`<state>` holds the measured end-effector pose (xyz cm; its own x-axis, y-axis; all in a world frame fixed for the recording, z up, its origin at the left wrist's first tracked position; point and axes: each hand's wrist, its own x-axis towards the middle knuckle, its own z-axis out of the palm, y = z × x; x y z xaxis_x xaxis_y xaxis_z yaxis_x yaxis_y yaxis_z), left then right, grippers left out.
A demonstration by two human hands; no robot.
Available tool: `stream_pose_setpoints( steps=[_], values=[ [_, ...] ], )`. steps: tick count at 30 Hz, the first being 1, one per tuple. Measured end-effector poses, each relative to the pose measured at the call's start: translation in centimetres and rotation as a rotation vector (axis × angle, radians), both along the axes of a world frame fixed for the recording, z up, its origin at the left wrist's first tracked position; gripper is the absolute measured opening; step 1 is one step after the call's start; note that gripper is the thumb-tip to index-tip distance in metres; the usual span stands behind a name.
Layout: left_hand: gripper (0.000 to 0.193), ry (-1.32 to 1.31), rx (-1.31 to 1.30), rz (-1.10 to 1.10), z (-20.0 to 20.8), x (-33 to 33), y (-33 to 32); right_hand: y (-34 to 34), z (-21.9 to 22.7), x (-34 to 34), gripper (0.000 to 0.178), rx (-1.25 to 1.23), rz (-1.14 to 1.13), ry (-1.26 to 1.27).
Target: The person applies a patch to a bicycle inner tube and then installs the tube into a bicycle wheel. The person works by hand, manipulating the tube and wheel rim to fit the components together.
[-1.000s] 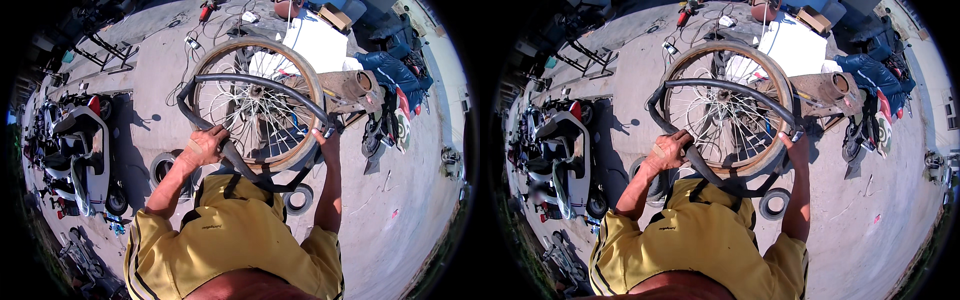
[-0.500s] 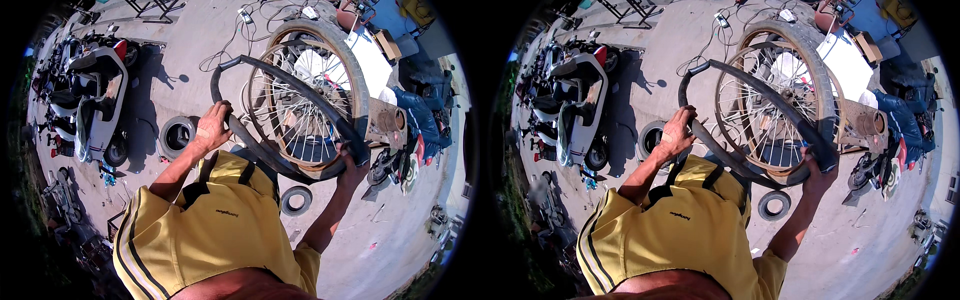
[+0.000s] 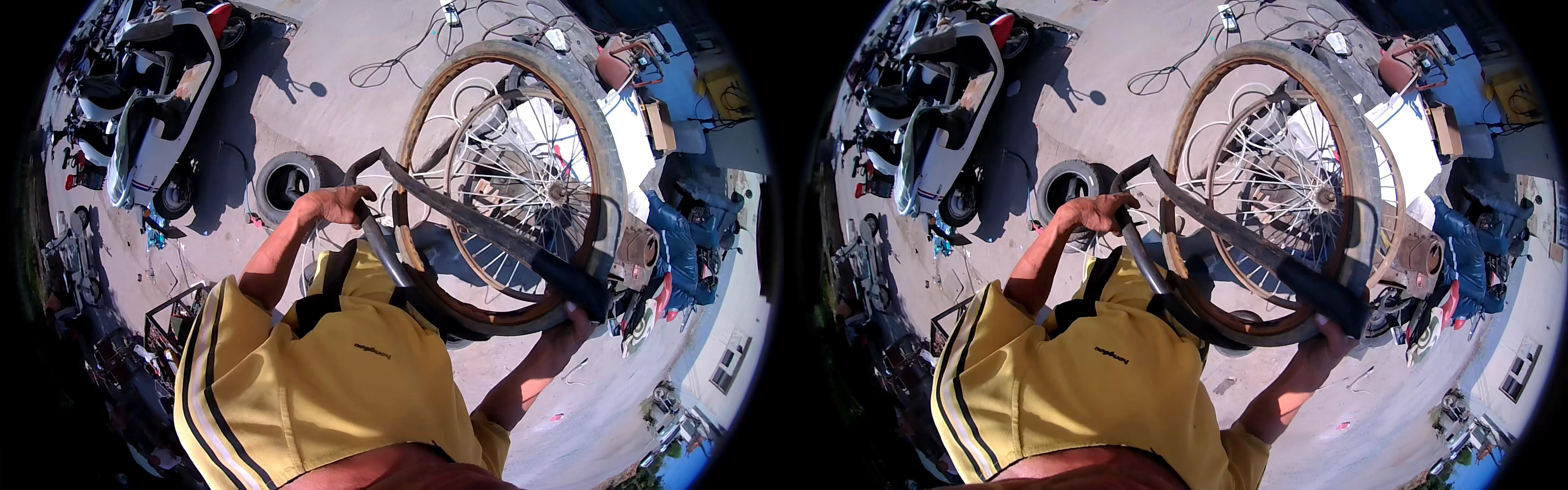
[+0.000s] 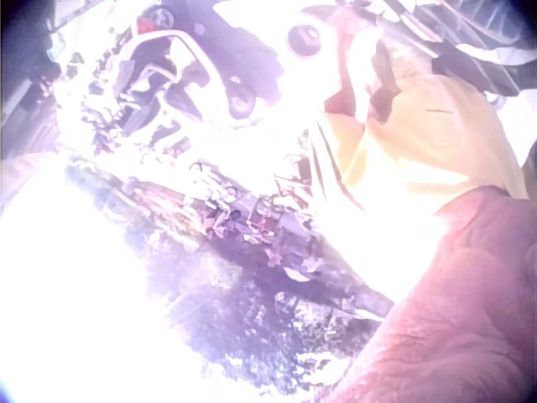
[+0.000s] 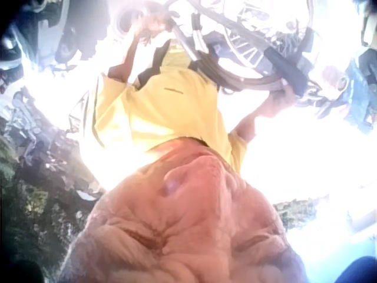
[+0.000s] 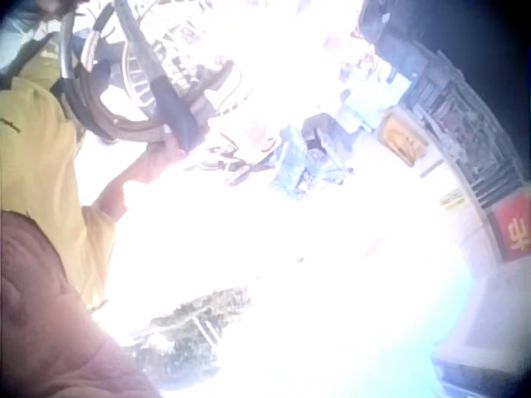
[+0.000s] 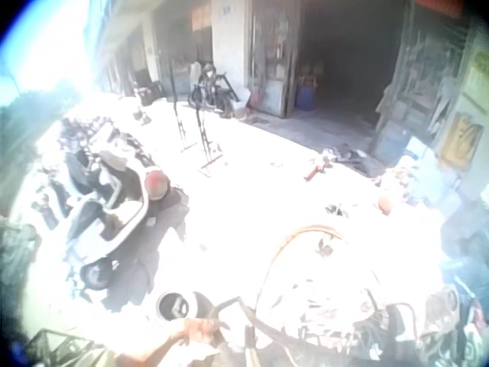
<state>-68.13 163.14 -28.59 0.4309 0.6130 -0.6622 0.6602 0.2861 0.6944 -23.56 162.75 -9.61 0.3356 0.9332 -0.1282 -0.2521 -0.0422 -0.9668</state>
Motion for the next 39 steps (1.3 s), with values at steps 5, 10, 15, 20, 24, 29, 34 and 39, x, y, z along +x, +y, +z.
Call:
stream_pose_setpoints(
  steps=[5, 10, 15, 20, 24, 29, 34, 39],
  values=[
    [0.061, -0.337, -0.095, 0.231, 0.6, -3.1, 2.4, -2.4, -0.7, 0.8, 0.072, 0.113, -0.036, 0.161],
    [0.05, 0.29, 0.421, 0.559, -2.1, -4.2, 3.3, -4.0, 1.0, 4.1, 0.074, 0.24, -0.041, 0.07],
    [0.067, -0.093, 0.421, 0.861, -4.2, -3.0, 7.6, -4.6, 4.9, 7.1, 0.071, 0.309, -0.088, -0.121],
    [0.073, -0.444, 0.223, 0.834, -2.1, -2.8, 11.2, -3.6, 8.3, 8.8, 0.068, 0.37, -0.082, -0.278],
    [0.073, -0.421, 0.322, 0.746, 0.9, -1.4, 12.7, -2.7, 10.6, 9.9, 0.066, 0.405, -0.054, -0.338],
    [0.069, -0.469, 0.447, 0.643, 4.3, 1.6, 15.4, -3.3, 13.3, 11.0, 0.063, 0.457, -0.063, -0.39],
    [0.057, -0.619, 0.558, 0.708, 7.8, 4.3, 15.3, -4.8, 15.3, 12.3, 0.06, 0.508, -0.074, -0.426],
    [0.06, -0.753, 0.612, 0.865, 13.0, 5.1, 14.6, -5.4, 16.6, 13.5, 0.057, 0.557, -0.071, -0.446]
  ],
)
